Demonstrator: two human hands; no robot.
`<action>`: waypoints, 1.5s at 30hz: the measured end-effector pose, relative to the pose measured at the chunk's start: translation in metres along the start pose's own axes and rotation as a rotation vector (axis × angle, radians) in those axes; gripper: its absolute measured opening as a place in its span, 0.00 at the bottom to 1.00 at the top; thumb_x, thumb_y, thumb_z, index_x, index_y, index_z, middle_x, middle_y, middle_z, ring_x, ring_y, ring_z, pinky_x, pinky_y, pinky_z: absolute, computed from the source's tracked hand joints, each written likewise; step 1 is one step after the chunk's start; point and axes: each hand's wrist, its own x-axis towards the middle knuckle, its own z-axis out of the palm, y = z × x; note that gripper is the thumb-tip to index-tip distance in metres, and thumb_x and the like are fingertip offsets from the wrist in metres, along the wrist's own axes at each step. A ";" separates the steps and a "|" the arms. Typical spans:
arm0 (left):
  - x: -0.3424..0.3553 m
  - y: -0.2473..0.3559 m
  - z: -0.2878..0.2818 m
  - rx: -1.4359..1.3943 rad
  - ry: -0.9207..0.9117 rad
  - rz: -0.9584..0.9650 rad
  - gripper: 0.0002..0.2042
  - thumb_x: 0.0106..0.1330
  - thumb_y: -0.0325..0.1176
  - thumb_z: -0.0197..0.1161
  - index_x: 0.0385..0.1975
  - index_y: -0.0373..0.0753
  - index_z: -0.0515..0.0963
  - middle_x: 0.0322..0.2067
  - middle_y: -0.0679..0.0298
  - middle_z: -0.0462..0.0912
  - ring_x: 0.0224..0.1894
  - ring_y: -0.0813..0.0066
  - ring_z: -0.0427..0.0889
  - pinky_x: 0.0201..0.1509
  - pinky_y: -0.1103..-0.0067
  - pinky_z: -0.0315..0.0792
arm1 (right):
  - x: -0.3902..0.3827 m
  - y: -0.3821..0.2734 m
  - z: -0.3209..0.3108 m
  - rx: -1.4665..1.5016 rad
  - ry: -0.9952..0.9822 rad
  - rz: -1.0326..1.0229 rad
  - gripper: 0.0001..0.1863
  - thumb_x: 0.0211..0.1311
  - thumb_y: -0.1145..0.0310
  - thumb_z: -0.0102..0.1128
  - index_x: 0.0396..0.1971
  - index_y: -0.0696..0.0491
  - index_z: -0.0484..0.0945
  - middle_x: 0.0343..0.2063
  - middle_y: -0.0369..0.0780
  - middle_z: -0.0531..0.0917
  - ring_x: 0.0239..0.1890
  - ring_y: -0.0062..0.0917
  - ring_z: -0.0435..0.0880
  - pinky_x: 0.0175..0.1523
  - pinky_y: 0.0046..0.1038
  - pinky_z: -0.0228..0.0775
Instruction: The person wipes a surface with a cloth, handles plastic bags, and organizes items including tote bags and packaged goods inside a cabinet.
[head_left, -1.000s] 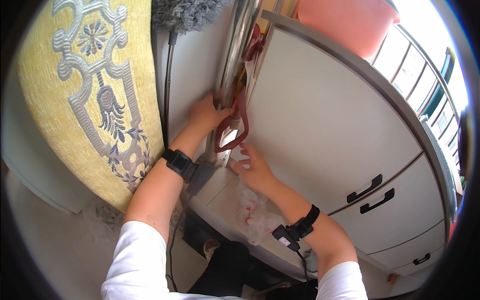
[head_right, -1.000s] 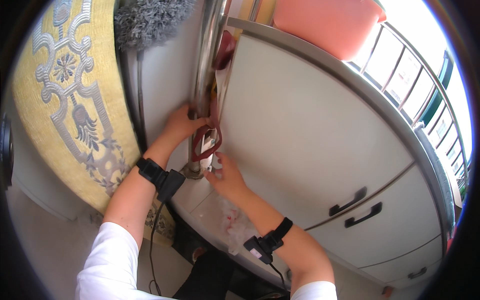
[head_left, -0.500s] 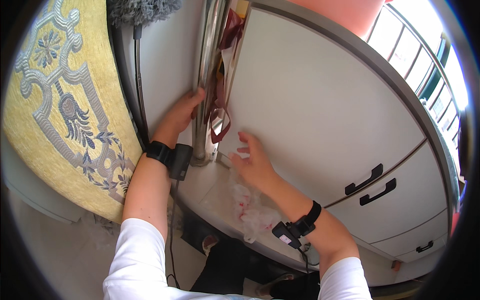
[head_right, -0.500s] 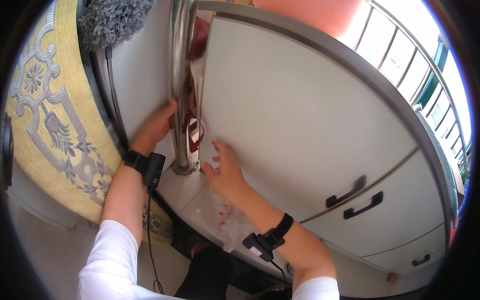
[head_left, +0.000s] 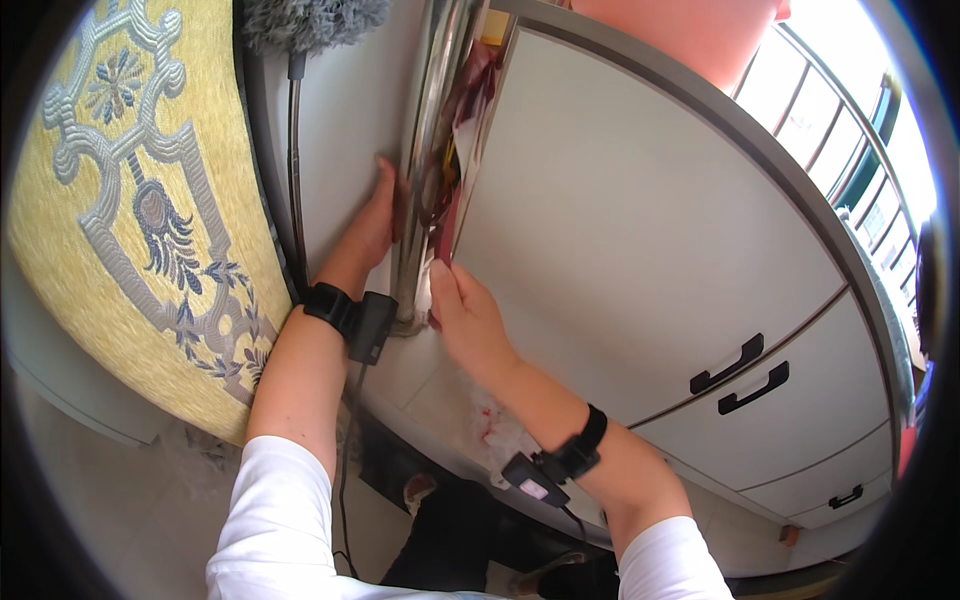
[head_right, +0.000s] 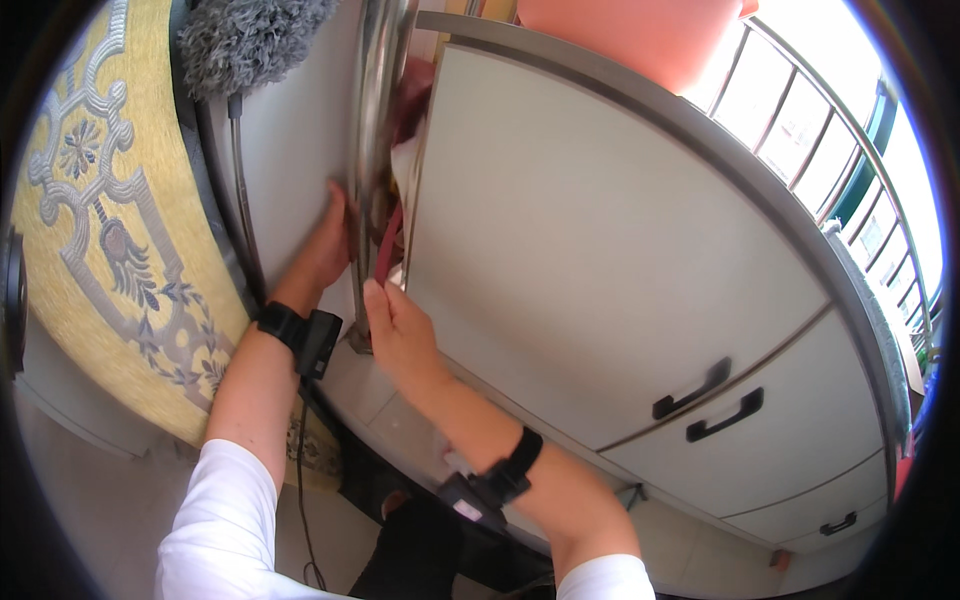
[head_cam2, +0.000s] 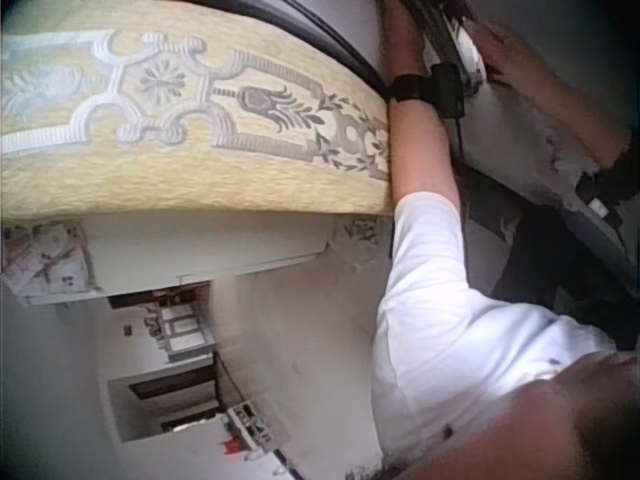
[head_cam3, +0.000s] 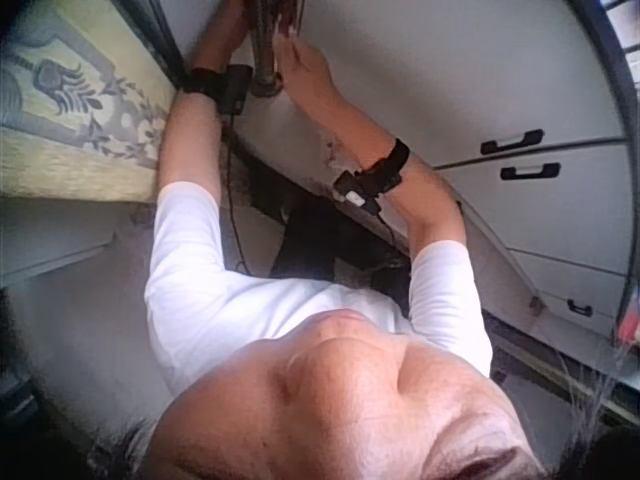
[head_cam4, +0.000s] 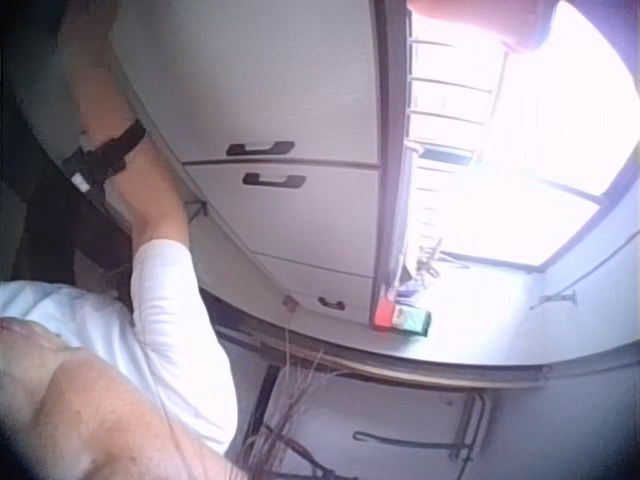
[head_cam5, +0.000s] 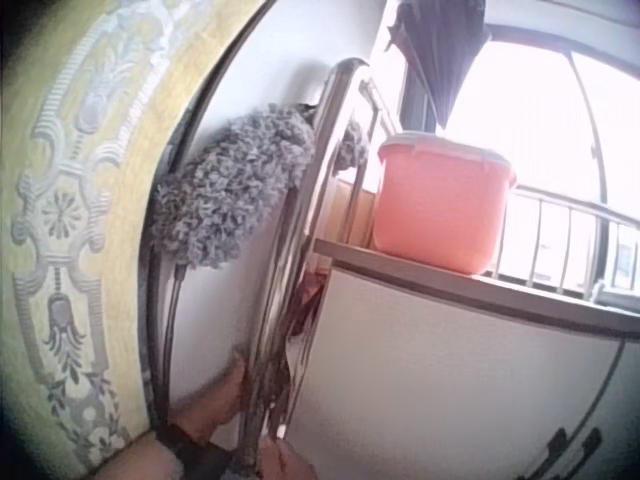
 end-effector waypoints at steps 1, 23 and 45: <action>0.006 -0.003 -0.007 0.020 -0.001 -0.020 0.41 0.53 0.74 0.38 0.52 0.42 0.68 0.44 0.70 0.74 0.43 0.79 0.69 0.43 0.81 0.65 | -0.009 -0.005 -0.002 -0.001 -0.002 0.000 0.19 0.67 0.55 0.44 0.28 0.58 0.70 0.15 0.40 0.70 0.19 0.23 0.68 0.29 0.26 0.64; -0.120 0.031 0.065 0.773 0.096 0.704 0.50 0.44 0.52 0.70 0.62 0.31 0.50 0.58 0.48 0.61 0.63 0.62 0.59 0.62 0.75 0.56 | -0.136 -0.014 0.015 -0.149 -0.148 -0.021 0.14 0.65 0.66 0.46 0.23 0.58 0.64 0.17 0.50 0.69 0.22 0.47 0.68 0.28 0.37 0.62; -0.378 0.070 -0.025 1.000 -0.080 0.298 0.11 0.53 0.21 0.55 0.38 0.34 0.75 0.30 0.49 0.78 0.33 0.53 0.78 0.36 0.72 0.71 | -0.199 0.009 -0.039 -0.253 -0.238 0.001 0.11 0.62 0.67 0.52 0.42 0.55 0.72 0.37 0.41 0.75 0.34 0.27 0.74 0.40 0.24 0.67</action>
